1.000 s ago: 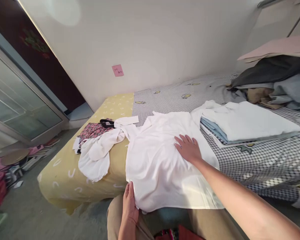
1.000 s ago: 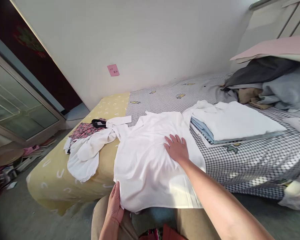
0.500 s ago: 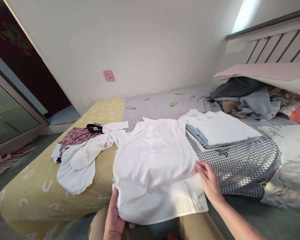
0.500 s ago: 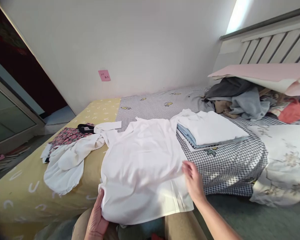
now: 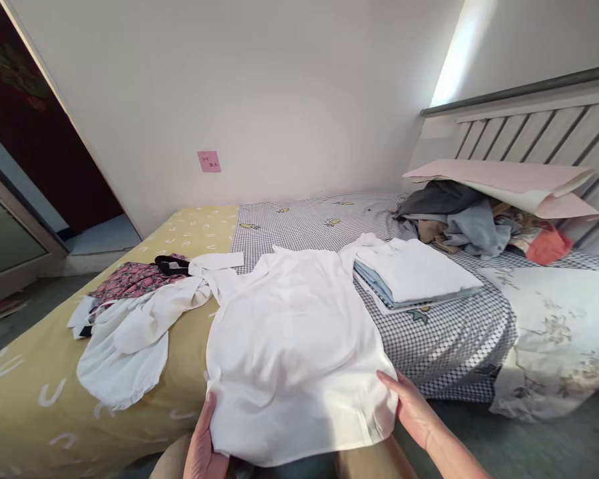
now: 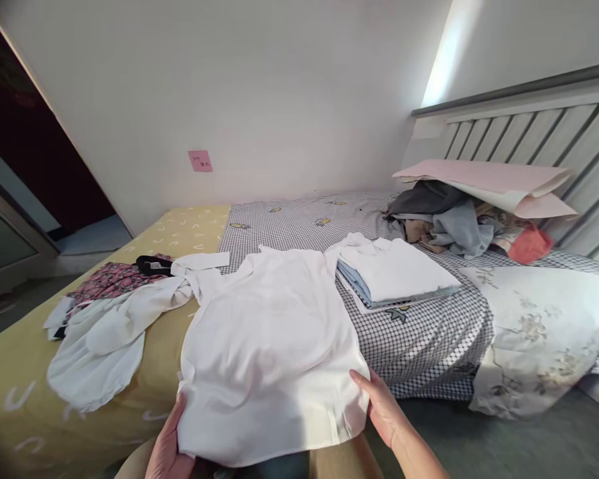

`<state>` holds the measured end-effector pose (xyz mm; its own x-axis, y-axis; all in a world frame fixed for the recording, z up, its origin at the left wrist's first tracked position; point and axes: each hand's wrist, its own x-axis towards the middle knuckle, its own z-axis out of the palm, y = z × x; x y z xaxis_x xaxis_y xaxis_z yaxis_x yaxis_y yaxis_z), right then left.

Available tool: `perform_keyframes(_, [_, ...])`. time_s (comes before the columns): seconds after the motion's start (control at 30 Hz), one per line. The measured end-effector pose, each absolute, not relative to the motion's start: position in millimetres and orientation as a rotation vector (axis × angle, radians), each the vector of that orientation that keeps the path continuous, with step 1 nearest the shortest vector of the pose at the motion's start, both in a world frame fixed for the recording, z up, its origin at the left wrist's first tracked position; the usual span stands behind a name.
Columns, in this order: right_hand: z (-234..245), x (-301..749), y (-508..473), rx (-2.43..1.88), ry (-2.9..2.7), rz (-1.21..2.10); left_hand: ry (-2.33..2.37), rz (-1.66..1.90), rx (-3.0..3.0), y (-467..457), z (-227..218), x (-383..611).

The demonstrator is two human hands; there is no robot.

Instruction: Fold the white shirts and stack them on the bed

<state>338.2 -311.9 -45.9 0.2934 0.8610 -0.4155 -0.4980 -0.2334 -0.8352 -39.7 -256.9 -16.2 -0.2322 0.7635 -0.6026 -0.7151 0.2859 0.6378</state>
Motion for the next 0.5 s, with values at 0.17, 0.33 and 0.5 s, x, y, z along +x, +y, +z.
perform_keyframes(0.17, [-17.5, 353.4, -320.5, -1.224, -0.202, 1.307, 1.171, 1.360, 0.014, -254.9, -17.5, -39.8])
perform_keyframes(0.33, [-16.6, 365.0, -332.1, -1.351, -0.227, 1.190, 1.153, 1.369, 0.020, -253.3, -16.7, -37.5])
perform_keyframes(0.5, [-51.0, 387.2, -337.9, -1.696, -0.380, 0.968, 1.193, 1.333, 0.001, -256.7, -13.2, -33.3])
